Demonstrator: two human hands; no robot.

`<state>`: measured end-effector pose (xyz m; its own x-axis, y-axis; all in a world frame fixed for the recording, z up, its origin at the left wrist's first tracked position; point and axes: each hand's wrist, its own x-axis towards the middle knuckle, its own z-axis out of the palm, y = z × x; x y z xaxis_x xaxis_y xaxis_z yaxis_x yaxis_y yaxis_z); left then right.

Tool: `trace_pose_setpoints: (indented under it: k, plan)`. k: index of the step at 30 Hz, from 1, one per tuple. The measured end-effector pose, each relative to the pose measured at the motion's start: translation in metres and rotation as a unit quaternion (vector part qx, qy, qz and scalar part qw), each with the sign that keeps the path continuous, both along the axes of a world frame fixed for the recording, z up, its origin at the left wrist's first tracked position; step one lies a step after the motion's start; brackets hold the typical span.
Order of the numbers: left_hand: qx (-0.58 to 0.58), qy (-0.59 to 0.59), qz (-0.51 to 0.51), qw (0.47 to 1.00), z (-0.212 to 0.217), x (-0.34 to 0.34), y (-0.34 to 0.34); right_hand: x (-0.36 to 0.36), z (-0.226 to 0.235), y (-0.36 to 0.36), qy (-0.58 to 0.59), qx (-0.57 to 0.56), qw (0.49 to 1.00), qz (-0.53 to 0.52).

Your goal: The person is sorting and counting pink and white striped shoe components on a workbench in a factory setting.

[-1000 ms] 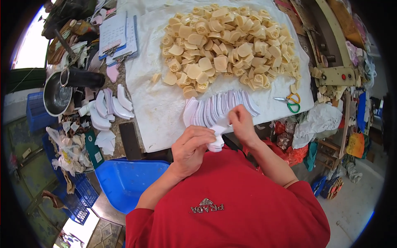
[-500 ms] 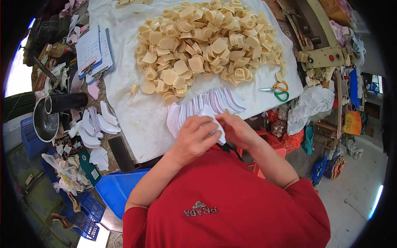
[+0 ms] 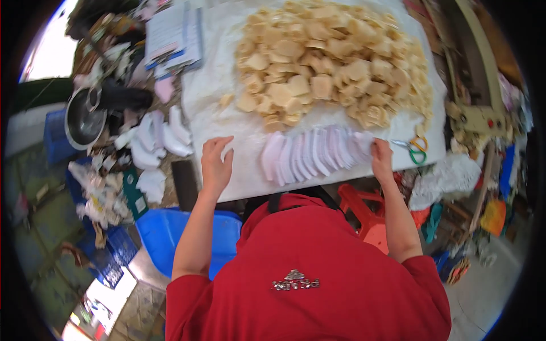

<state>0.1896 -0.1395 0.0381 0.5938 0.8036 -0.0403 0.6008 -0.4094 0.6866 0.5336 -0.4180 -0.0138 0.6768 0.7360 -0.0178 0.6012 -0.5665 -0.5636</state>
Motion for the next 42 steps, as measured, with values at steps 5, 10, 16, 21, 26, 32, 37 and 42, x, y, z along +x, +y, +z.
trace_pose_setpoints:
  k: [5,10,16,21,26,32,37,42]
  plan:
    - [-0.025,0.013,0.155,0.988,-0.031,-0.046,0.043,-0.003,0.034,-0.007,0.333,0.165,0.917,-0.148]
    - [-0.043,-0.005,0.215,0.976,-0.039,-0.068,0.050,0.007,0.030,0.018,0.408,0.201,0.879,-0.143]
    - [0.027,0.103,0.198,0.974,-0.039,-0.062,0.065,-0.010,-0.012,0.016,0.112,-0.146,0.979,-0.088]
    - [0.140,0.207,0.176,0.952,-0.055,-0.067,0.079,-0.001,-0.048,-0.004,-0.009,-0.161,0.983,-0.087]
    - [0.100,0.285,0.230,0.925,-0.044,-0.032,0.087,-0.030,0.002,0.020,-0.099,-0.312,0.944,-0.042]
    - [0.094,0.359,0.248,0.895,-0.053,-0.034,0.111,-0.010,-0.004,0.013,-0.152,-0.213,0.958,-0.118]
    - [0.038,0.361,0.248,0.898,-0.048,-0.022,0.118,-0.009,0.001,0.013,-0.125,-0.096,0.979,-0.129]
    - [0.042,0.276,0.267,0.922,-0.045,-0.030,0.113,-0.021,0.013,0.021,-0.126,-0.041,0.987,-0.087]
